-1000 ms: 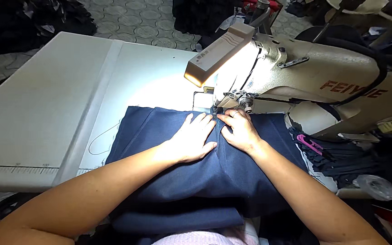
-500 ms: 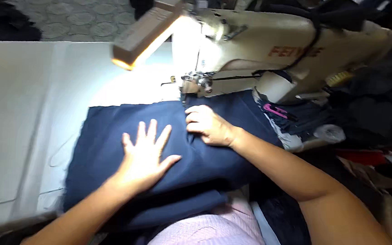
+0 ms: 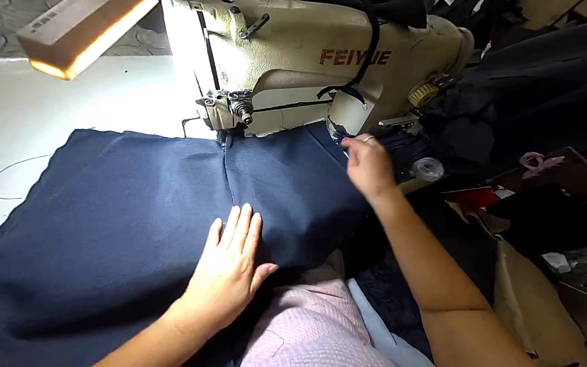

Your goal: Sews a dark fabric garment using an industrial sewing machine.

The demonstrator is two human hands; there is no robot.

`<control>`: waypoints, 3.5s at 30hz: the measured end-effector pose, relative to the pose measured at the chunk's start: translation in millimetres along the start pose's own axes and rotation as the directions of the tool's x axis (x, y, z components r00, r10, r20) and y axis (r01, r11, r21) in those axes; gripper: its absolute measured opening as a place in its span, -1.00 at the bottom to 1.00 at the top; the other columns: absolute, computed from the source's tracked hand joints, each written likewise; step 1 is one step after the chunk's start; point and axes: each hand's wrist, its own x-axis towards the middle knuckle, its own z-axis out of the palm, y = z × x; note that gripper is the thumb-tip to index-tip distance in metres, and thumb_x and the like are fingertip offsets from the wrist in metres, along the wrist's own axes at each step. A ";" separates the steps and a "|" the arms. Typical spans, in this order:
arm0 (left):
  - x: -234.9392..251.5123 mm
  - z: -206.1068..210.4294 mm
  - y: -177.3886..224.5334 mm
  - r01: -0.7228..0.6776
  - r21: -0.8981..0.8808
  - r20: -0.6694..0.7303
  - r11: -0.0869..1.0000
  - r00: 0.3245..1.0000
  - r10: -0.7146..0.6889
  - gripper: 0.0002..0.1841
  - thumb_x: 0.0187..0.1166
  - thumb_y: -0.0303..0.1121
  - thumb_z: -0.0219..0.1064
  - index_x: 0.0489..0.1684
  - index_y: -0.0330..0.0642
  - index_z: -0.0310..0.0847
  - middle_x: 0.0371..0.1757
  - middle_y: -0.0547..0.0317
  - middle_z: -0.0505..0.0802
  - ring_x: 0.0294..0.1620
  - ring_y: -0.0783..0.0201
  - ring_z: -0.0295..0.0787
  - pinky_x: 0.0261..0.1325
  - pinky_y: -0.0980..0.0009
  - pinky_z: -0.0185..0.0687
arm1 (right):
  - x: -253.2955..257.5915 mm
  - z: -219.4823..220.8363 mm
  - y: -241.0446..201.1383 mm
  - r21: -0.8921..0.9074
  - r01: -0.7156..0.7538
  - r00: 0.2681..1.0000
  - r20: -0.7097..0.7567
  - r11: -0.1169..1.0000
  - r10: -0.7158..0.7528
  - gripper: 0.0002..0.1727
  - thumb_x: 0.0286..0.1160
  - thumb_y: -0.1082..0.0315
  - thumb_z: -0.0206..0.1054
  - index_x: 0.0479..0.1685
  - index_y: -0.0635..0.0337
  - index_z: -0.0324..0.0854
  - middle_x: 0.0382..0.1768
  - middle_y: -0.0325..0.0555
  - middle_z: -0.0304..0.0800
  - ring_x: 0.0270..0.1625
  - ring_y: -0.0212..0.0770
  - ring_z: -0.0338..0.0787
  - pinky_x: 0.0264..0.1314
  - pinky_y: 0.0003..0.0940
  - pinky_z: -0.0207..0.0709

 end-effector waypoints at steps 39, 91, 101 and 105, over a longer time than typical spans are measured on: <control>29.1 -41.6 71.0 0.355 0.140 0.264 0.925 0.887 -0.380 -0.52 0.66 -0.52 0.11 0.55 -0.59 0.41 -0.26 -0.19 0.83 -0.44 -0.02 0.87 -0.46 0.18 0.71 | -46.1 9.9 -99.4 0.174 0.581 0.776 0.178 0.795 -0.606 -0.44 0.38 0.53 0.22 0.48 0.25 0.61 -0.25 0.10 0.81 -0.36 0.09 0.84 -0.42 0.04 0.66; -20.8 -44.5 -39.3 0.215 -0.181 -0.121 0.960 0.963 -0.239 -0.67 0.45 -0.13 0.47 -0.11 -0.24 0.75 -0.09 -0.04 0.78 0.01 -0.05 0.74 0.05 0.03 0.65 | -50.6 37.3 -66.8 0.154 0.729 0.670 0.045 0.667 -0.741 -0.59 0.54 0.05 0.28 0.11 0.06 0.88 -0.68 -0.12 0.57 -0.66 -0.10 0.58 -0.68 -0.23 0.29; -33.5 -63.6 -87.9 0.070 -0.203 -0.100 0.977 0.991 -0.092 -0.78 0.58 -0.22 0.28 -0.28 -0.13 0.79 -0.16 0.11 0.74 -0.01 0.09 0.66 0.10 0.10 0.54 | -51.0 40.5 -62.4 0.140 0.806 0.584 -0.032 0.575 -0.811 -0.68 0.68 0.18 0.23 0.08 0.00 0.91 -0.67 -0.13 0.56 -0.67 -0.13 0.53 -0.67 -0.26 0.23; -21.4 -53.4 -40.7 0.192 -0.137 -0.206 0.972 0.954 -0.218 -0.57 0.56 0.00 0.34 -0.17 -0.27 0.76 -0.20 -0.03 0.80 -0.08 0.00 0.77 -0.03 0.10 0.69 | -56.6 37.2 -63.5 0.125 0.800 0.593 -0.019 0.587 -0.805 -0.70 0.68 0.22 0.24 0.11 -0.02 0.90 -0.67 -0.11 0.55 -0.66 -0.12 0.53 -0.67 -0.26 0.23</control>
